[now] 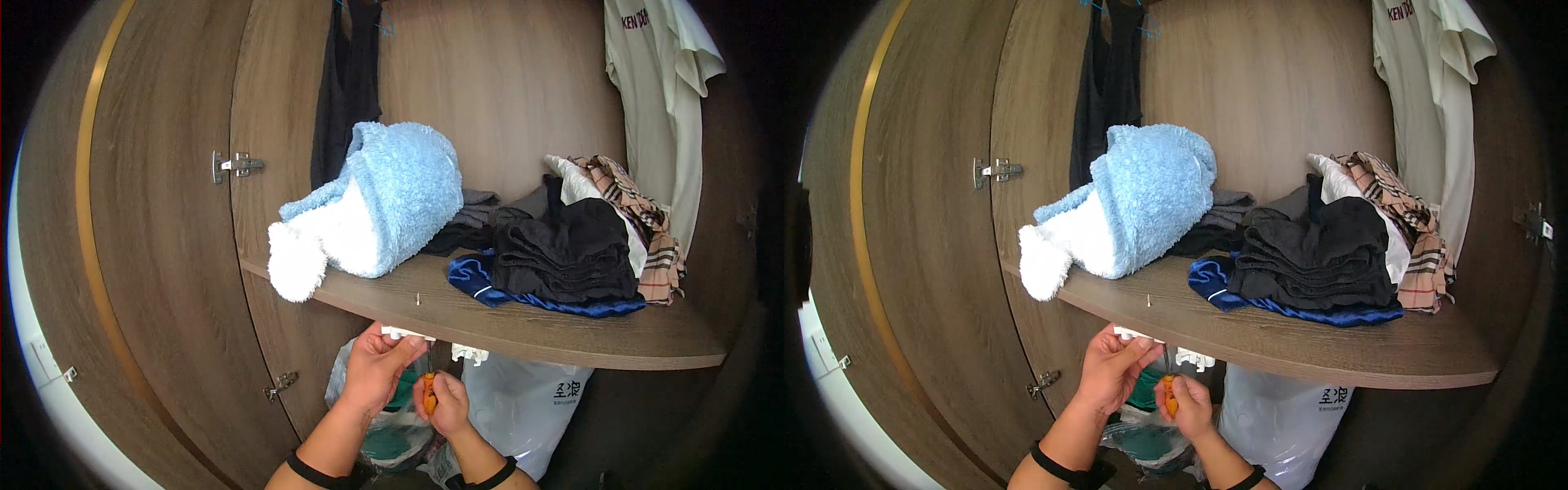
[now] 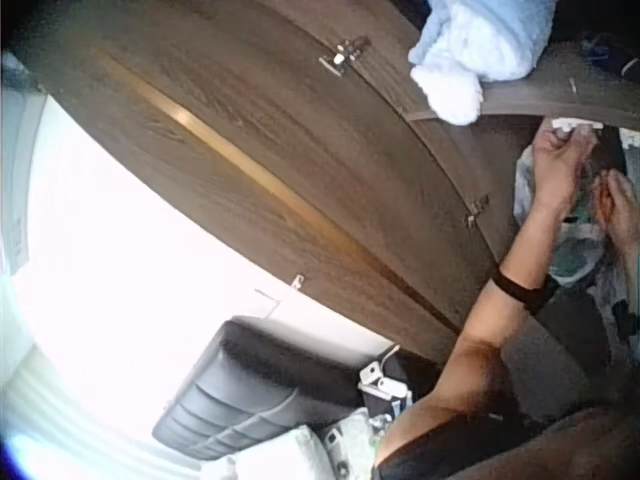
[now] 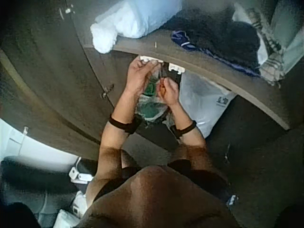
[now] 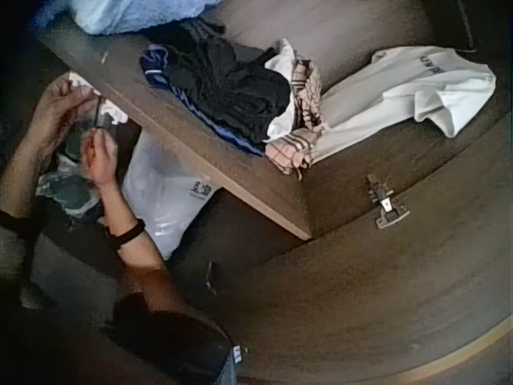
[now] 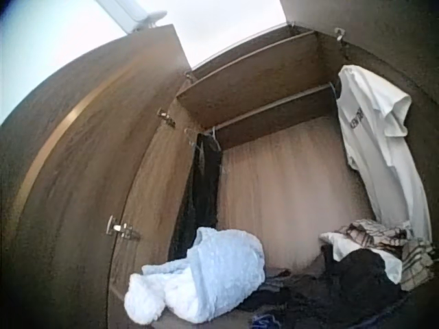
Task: Repairing or installing hardware and plastic fittings on a wardrobe shelf using a screwdriver.
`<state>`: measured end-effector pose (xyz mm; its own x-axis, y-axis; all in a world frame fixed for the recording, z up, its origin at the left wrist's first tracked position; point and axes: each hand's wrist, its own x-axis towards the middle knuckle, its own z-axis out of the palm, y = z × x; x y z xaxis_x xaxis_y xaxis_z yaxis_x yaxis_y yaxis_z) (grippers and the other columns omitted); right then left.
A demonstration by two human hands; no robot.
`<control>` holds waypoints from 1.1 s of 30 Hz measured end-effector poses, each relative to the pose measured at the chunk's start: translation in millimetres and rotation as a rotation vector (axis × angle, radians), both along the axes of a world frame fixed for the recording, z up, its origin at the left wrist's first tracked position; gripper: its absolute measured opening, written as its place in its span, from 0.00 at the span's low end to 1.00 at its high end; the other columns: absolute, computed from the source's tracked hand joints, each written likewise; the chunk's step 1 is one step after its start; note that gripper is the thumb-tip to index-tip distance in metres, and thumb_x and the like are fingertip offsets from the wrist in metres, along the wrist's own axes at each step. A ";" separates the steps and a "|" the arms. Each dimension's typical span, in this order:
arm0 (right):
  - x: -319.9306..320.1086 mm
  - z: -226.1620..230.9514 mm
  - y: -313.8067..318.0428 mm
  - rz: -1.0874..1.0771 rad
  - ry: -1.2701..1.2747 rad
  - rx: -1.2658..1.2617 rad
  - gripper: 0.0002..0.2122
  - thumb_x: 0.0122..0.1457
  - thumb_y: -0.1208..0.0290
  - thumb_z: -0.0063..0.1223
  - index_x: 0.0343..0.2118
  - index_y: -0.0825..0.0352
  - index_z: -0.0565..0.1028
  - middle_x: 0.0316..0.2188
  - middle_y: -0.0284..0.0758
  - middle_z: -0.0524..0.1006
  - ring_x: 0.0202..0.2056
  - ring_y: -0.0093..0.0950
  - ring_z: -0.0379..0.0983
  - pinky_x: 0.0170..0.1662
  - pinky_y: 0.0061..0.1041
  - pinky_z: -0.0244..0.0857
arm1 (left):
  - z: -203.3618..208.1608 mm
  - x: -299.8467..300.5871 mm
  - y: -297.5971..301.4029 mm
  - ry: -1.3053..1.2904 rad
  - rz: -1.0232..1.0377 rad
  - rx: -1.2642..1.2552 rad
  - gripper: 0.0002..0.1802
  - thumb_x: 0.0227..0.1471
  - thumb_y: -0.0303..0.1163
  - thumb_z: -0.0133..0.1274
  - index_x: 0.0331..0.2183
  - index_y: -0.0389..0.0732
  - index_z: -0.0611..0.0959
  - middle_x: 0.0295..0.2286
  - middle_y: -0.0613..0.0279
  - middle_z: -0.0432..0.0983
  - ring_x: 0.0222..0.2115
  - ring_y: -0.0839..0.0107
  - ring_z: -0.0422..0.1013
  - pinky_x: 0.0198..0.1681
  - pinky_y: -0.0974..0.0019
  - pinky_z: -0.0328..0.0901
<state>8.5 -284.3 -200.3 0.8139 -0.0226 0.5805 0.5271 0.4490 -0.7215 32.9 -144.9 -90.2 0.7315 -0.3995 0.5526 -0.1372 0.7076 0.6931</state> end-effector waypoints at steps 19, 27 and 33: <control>-0.8 -4.1 9.2 -0.200 -0.017 -0.167 0.17 0.68 0.59 0.37 0.37 0.70 0.71 0.24 0.36 0.73 0.19 0.20 0.65 0.18 0.18 0.56 | -1.2 -6.0 -1.8 0.017 0.004 -0.012 0.12 0.56 0.21 0.52 0.43 0.37 0.75 0.41 0.58 0.77 0.42 0.69 0.74 0.48 0.63 0.69; -4.7 1.6 1.3 0.051 0.050 -0.028 0.14 0.67 0.61 0.41 0.37 0.70 0.71 0.27 0.37 0.74 0.19 0.21 0.67 0.17 0.17 0.55 | 1.9 -8.7 -0.5 0.015 0.024 0.011 0.12 0.56 0.21 0.51 0.44 0.37 0.74 0.40 0.57 0.78 0.41 0.67 0.75 0.49 0.63 0.69; -0.4 -7.9 15.6 -0.355 -0.064 -0.084 0.14 0.67 0.63 0.40 0.37 0.71 0.72 0.27 0.38 0.75 0.19 0.22 0.66 0.19 0.19 0.56 | -2.2 -9.9 -3.1 0.030 -0.052 -0.059 0.13 0.55 0.21 0.53 0.44 0.38 0.74 0.39 0.61 0.78 0.41 0.73 0.74 0.47 0.70 0.68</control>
<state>8.1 -268.7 -208.2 0.7259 -0.2470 0.6419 0.6847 0.1710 -0.7085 23.0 -148.0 -92.4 0.7273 -0.4046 0.5544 -0.0793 0.7529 0.6534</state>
